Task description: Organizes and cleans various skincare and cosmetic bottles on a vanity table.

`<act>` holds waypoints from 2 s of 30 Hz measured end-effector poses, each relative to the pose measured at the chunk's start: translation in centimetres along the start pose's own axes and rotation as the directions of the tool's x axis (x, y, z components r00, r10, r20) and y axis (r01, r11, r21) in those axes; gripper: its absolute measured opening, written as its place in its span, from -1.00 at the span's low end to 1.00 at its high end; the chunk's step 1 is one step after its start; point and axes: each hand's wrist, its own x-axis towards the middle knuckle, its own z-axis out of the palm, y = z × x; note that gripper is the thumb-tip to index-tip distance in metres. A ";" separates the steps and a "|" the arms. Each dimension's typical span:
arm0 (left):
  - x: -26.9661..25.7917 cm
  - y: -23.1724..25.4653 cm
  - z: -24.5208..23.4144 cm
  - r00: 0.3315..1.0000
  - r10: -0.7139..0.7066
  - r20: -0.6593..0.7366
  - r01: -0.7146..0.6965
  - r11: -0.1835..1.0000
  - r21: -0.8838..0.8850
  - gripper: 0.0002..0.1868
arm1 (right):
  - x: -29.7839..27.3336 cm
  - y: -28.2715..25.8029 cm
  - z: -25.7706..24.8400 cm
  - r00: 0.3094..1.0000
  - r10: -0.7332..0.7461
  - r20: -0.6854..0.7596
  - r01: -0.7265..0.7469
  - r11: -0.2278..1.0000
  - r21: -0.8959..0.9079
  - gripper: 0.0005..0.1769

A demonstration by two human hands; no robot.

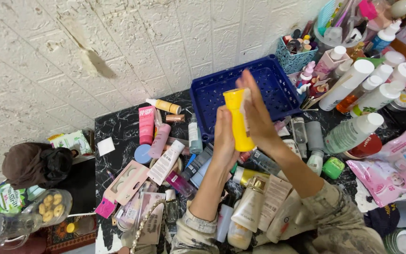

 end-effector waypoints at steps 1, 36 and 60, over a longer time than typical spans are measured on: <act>0.0 -0.5 -0.8 0.996 0.073 0.048 -0.073 0.997 0.007 -0.51 | -0.4 0.5 0.3 0.974 0.225 -0.030 -0.186 0.869 0.459 -0.32; 0.4 3.6 1.2 0.997 0.025 -0.067 -0.029 0.998 -0.058 -0.47 | -2.0 -3.3 0.5 0.921 -0.213 0.327 0.376 0.708 -0.598 -0.51; 13.1 -1.1 2.7 0.913 0.356 0.197 -0.335 0.385 0.860 -0.45 | -9.3 2.7 -20.3 0.454 -0.143 -0.880 0.177 0.982 -0.068 -0.45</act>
